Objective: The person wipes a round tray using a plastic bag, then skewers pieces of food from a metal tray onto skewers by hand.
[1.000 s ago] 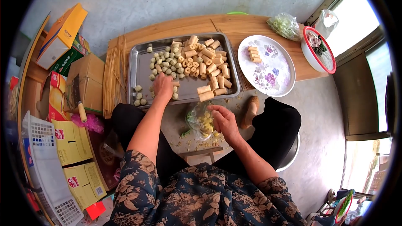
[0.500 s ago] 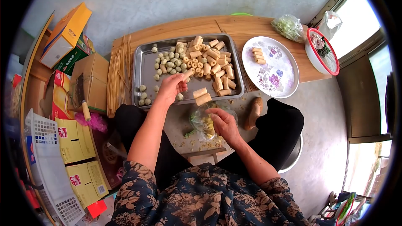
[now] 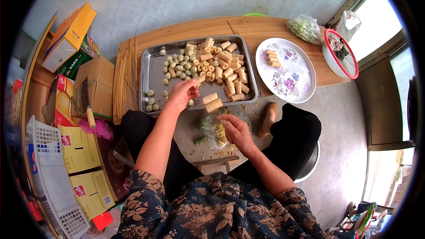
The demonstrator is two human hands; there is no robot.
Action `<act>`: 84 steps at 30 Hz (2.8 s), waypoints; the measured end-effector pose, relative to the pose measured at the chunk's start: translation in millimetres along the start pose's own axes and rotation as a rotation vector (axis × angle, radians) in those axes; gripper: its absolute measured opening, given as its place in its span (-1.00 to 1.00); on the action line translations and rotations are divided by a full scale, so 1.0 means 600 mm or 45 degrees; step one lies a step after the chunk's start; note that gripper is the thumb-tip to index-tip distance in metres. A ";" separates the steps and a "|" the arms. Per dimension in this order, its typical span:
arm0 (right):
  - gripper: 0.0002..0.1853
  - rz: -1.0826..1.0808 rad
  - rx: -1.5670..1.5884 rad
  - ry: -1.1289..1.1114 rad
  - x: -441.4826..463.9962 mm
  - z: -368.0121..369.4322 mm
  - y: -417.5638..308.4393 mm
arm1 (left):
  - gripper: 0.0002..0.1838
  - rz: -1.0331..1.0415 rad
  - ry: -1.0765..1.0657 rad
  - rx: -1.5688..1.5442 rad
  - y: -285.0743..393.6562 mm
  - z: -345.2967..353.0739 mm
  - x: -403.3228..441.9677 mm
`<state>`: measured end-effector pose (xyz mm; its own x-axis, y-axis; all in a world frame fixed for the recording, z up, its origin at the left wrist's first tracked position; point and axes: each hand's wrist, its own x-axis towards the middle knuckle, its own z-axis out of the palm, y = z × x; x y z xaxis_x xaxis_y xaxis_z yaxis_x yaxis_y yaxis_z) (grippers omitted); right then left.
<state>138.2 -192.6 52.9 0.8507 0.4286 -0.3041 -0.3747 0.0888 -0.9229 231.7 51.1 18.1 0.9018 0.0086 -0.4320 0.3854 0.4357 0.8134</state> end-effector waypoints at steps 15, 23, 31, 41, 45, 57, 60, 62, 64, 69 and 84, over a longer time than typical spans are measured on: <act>-0.75 -0.004 0.010 0.002 0.000 0.002 0.001 | -0.81 0.001 -0.023 -0.040 0.000 0.000 0.000; -0.75 -0.029 0.007 0.023 -0.002 0.002 0.002 | -0.81 -0.019 0.006 -0.005 -0.002 0.005 -0.002; -0.74 -0.050 0.025 0.059 0.004 0.007 0.008 | -0.80 -0.033 -0.076 0.006 -0.014 0.008 -0.003; -0.74 -0.037 0.011 0.081 0.003 0.012 -0.001 | -0.79 -0.100 -0.196 0.048 -0.026 0.027 -0.013; -0.75 -0.026 0.038 0.121 0.006 0.009 0.003 | -0.79 -0.101 -0.116 0.110 -0.045 0.049 -0.025; -0.74 -0.266 0.396 0.443 0.007 -0.057 -0.027 | -0.67 0.232 -0.011 0.303 -0.105 0.168 -0.009; -0.73 -0.288 0.476 0.525 -0.001 -0.072 -0.049 | -0.73 0.487 0.013 0.750 -0.130 0.203 -0.016; -0.73 -0.301 0.482 0.510 -0.009 -0.079 -0.062 | -0.76 0.529 -0.005 0.809 -0.142 0.223 -0.023; -0.72 -0.289 0.558 0.559 -0.016 -0.077 -0.074 | -0.77 0.611 -0.037 0.876 -0.153 0.240 -0.020; -0.73 -0.274 0.587 0.548 -0.024 -0.092 -0.067 | -0.79 0.697 -0.095 1.103 -0.169 0.267 -0.005; -0.78 -0.152 0.446 0.157 -0.062 -0.026 -0.070 | -0.78 0.958 -0.245 1.528 -0.095 0.226 0.037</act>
<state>127.9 -226.4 99.4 0.9257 0.2878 -0.2454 -0.3557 0.4419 -0.8235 256.2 -95.3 15.2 0.9366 -0.2708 0.2223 -0.3470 -0.6304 0.6944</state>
